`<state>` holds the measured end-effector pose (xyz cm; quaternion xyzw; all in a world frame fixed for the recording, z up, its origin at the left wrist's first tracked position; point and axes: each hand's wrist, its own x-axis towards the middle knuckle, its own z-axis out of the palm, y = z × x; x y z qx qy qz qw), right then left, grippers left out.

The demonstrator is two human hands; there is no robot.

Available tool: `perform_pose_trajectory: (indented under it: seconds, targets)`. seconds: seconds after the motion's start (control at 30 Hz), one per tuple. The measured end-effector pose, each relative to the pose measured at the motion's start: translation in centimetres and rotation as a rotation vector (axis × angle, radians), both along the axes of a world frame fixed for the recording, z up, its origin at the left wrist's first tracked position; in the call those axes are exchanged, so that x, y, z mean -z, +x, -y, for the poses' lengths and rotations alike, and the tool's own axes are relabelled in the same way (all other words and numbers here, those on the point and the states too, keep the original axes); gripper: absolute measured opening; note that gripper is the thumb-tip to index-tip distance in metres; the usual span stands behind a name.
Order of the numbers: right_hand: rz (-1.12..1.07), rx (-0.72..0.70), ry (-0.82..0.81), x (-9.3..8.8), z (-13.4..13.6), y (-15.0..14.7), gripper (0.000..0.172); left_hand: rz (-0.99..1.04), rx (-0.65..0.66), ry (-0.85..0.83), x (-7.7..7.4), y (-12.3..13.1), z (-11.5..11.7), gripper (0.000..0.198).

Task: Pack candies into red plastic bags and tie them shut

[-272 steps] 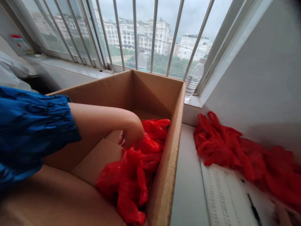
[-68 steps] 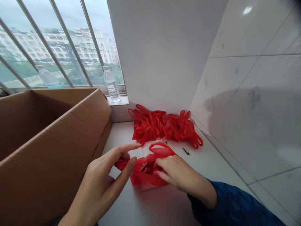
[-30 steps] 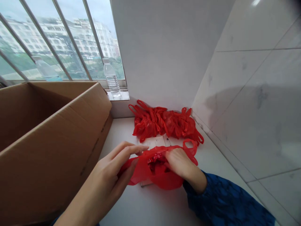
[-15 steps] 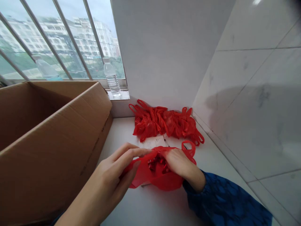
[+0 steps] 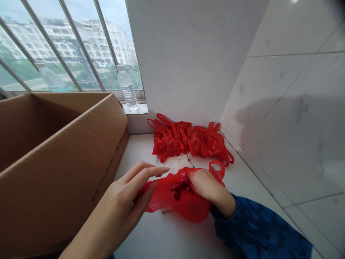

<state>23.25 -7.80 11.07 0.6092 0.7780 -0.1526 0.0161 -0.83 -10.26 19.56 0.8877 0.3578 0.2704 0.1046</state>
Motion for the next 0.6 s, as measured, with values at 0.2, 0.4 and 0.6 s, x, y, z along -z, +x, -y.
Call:
perform_pose_trajectory:
  seconds: [0.2, 0.4, 0.6]
  targets:
    - [-0.02, -0.027, -0.007, 0.55, -0.1, -0.09, 0.027, 0.003, 0.001, 0.018, 0.01, 0.15, 0.0, 0.034]
    - [-0.064, -0.012, 0.034, 0.07, -0.01, -0.22, 0.034, -0.009, -0.011, 0.023, -0.01, -0.03, -0.04, 0.034]
    - [-0.023, 0.022, 0.019, -0.28, -0.14, -0.6, 0.037, -0.008, -0.029, 0.053, -0.07, -0.17, -0.24, 0.032]
